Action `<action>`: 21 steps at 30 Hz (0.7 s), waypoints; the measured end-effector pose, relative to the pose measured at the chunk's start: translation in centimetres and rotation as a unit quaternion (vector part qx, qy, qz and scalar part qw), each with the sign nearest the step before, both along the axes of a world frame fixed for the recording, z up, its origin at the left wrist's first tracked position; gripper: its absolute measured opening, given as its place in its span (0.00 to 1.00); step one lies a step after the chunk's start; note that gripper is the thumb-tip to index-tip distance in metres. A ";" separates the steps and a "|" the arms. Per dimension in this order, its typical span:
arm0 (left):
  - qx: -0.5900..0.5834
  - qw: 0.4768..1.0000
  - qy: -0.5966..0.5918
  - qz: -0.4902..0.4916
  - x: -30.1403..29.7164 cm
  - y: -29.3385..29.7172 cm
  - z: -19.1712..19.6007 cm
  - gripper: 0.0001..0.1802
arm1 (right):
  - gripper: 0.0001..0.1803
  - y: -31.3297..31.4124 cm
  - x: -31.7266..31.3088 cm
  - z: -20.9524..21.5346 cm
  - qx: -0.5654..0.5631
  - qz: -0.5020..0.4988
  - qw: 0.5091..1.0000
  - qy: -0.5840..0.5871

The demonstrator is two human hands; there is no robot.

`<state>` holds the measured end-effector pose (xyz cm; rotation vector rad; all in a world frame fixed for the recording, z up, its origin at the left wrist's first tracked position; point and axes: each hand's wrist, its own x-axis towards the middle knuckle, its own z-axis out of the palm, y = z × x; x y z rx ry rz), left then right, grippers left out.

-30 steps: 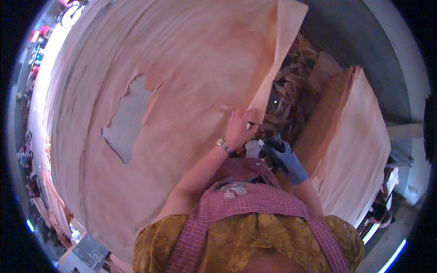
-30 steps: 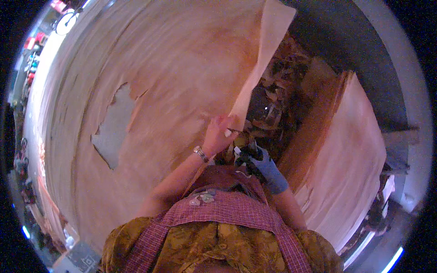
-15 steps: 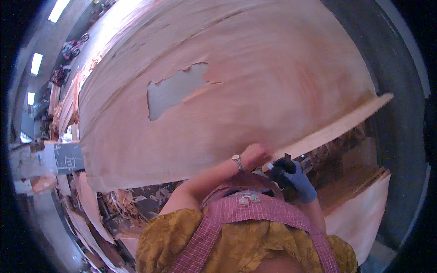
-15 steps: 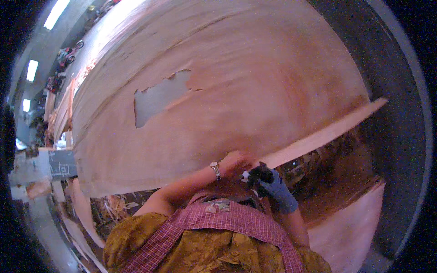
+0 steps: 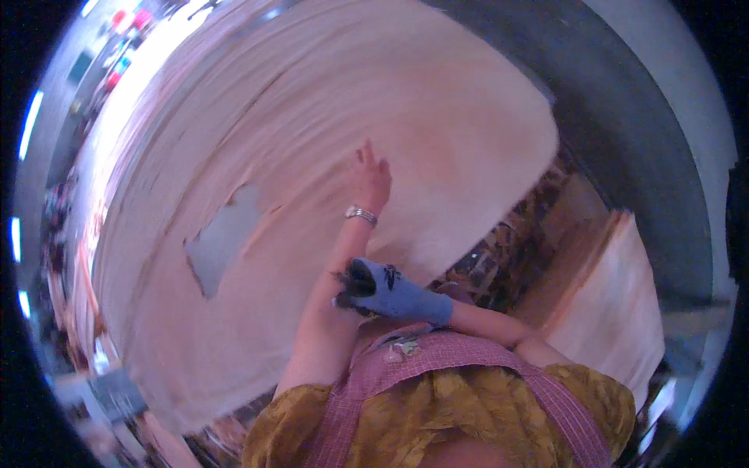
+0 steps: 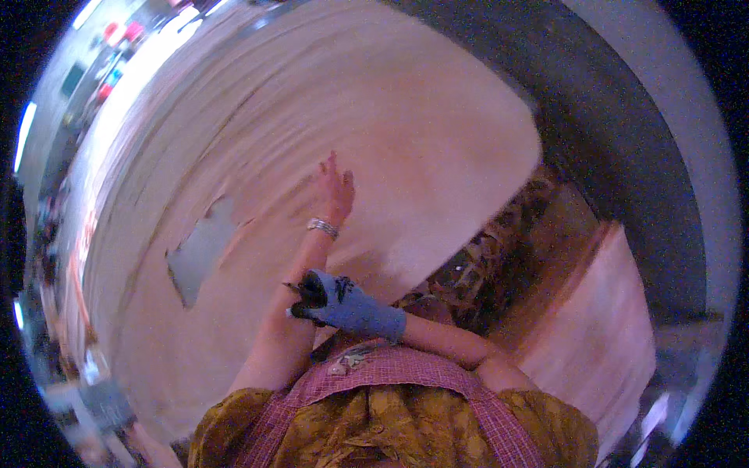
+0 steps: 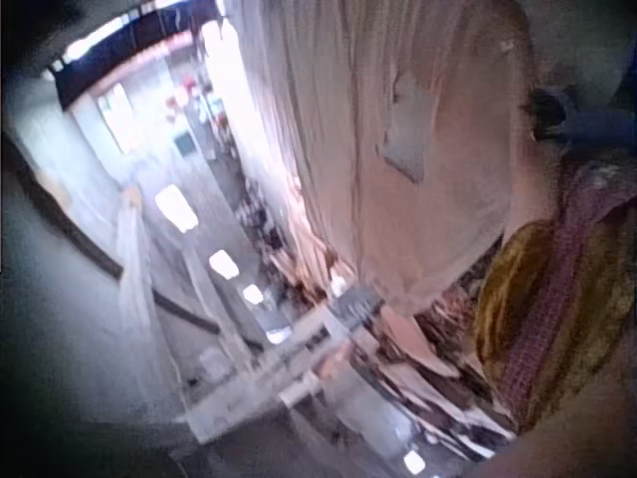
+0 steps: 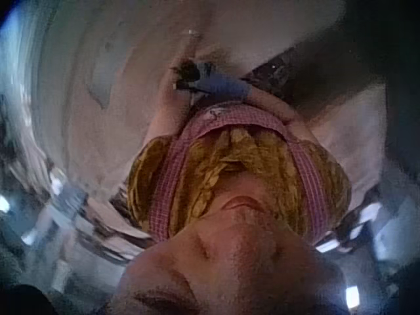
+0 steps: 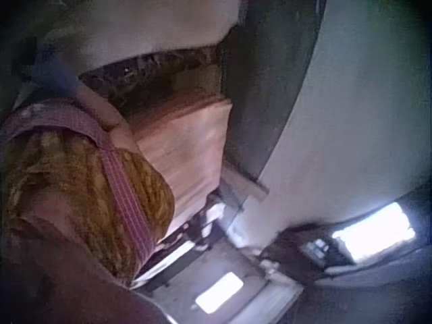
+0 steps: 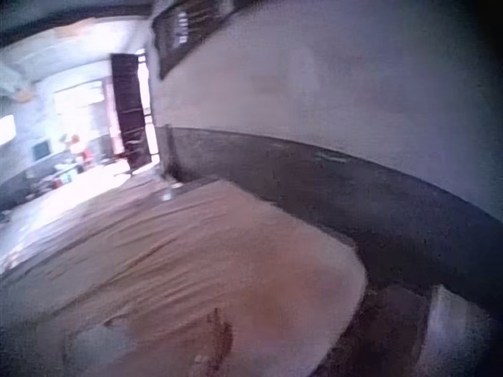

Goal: The person cuts and removes small sections from a wood veneer sheet using a hand tool, applies several small pieces of tape to the surface, and then lifts the sheet to move it onto a stack.

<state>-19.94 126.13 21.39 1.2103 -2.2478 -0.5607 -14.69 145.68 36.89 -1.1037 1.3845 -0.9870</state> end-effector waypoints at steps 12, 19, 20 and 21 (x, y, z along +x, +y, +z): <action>-0.017 0.954 -0.068 -0.291 -29.9 14.7 3.0 0.37 | 0.19 23.1 -26.2 -12.4 -0.016 -0.469 0.871 0.144; -0.219 0.945 -0.131 -0.205 -46.8 15.3 -2.8 0.37 | 0.23 34.4 -53.1 -39.0 0.246 -0.491 0.811 0.203; -0.175 0.957 -0.078 -0.220 -47.9 14.0 -5.3 0.37 | 0.24 36.0 -55.2 -44.8 0.287 -0.509 0.782 0.216; -0.091 0.972 -0.111 -0.189 -48.5 14.0 -5.5 0.37 | 0.24 37.2 -56.9 -49.1 0.321 -0.512 0.765 0.222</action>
